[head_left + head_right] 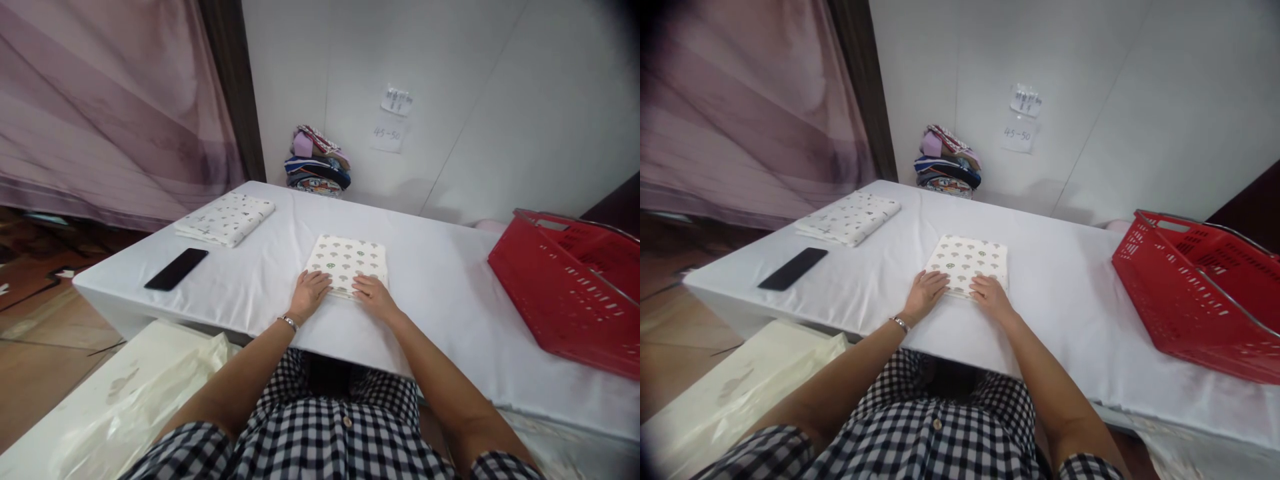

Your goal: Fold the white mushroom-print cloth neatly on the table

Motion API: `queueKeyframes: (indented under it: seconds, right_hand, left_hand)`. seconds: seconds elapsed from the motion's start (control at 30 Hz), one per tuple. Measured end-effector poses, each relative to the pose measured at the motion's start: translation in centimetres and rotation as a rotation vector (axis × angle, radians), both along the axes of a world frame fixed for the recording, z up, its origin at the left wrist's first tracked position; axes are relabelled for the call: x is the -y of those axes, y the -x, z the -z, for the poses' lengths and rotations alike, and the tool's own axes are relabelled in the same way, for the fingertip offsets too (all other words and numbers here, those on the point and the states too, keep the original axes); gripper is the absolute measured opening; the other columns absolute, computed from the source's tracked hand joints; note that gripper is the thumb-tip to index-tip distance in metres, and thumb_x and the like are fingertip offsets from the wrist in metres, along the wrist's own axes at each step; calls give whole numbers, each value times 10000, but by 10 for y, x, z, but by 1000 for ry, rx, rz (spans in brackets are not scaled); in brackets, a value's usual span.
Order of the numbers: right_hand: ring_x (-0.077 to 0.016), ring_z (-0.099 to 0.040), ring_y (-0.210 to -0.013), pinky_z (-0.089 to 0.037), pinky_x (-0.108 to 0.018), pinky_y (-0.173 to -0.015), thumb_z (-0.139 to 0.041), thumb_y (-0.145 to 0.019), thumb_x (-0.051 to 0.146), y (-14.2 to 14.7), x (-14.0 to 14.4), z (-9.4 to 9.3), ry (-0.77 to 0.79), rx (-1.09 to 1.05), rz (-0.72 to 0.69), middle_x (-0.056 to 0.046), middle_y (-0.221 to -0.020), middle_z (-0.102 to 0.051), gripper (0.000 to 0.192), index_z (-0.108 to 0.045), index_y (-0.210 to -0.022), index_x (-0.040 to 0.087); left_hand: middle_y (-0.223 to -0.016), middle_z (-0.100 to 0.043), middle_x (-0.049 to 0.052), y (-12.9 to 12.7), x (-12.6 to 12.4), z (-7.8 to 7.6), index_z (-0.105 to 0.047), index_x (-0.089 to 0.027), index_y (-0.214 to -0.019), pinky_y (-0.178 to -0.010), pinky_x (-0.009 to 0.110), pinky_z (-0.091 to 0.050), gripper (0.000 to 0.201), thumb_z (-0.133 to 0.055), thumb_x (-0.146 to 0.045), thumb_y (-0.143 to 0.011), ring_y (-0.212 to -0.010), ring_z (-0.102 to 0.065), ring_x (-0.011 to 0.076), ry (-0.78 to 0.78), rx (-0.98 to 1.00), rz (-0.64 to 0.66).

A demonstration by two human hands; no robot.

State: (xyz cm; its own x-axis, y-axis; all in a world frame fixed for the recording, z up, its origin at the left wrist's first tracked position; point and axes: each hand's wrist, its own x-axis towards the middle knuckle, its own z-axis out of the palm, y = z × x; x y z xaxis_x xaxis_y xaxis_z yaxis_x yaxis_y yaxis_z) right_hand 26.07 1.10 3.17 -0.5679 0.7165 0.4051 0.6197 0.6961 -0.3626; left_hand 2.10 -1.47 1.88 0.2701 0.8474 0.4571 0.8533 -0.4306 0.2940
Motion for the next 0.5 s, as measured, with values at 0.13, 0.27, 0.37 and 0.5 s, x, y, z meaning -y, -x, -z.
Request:
queueKeyframes:
  seconds: [0.13,0.27,0.37,0.5]
  right_hand:
    - [-218,-557,-1131,-420,-425,-963,-429,-930,306,5,4,3,-25,-69,59,-57,-1122,-664,288,-692,-1032,247]
    - [-206,-568,-1096,-434,-405,-948,-406,-936,299,6,7,9,-95,-78,48,-68,-1119,-661,307,-686,-1038,225]
    - [-206,-570,-1086,-443,-404,-942,-388,-942,300,5,9,11,-124,-68,57,-74,-1112,-662,322,-679,-1049,214]
    - [-202,-572,-1078,-451,-403,-940,-370,-946,283,5,10,14,-132,-66,101,-71,-1111,-660,330,-672,-1065,224]
  left_hand:
    - [-1189,-638,-1,-1,0,-1,-647,-284,-1088,-1084,441,-265,279,-420,-333,-933,-1174,-509,172,-18,2,-6]
    - [-1180,-643,-3,-1,-1,-3,-645,-268,-1087,-1075,425,-286,294,-396,-329,-942,-1146,-532,168,-44,-11,3]
    - [-1181,-643,12,-1,-3,-3,-636,-261,-1107,-1060,422,-316,298,-391,-300,-942,-1136,-543,169,-57,-33,28]
    - [-1198,-632,19,1,-4,-3,-617,-242,-1150,-1017,376,-392,322,-391,-205,-923,-1150,-539,170,-48,-70,99]
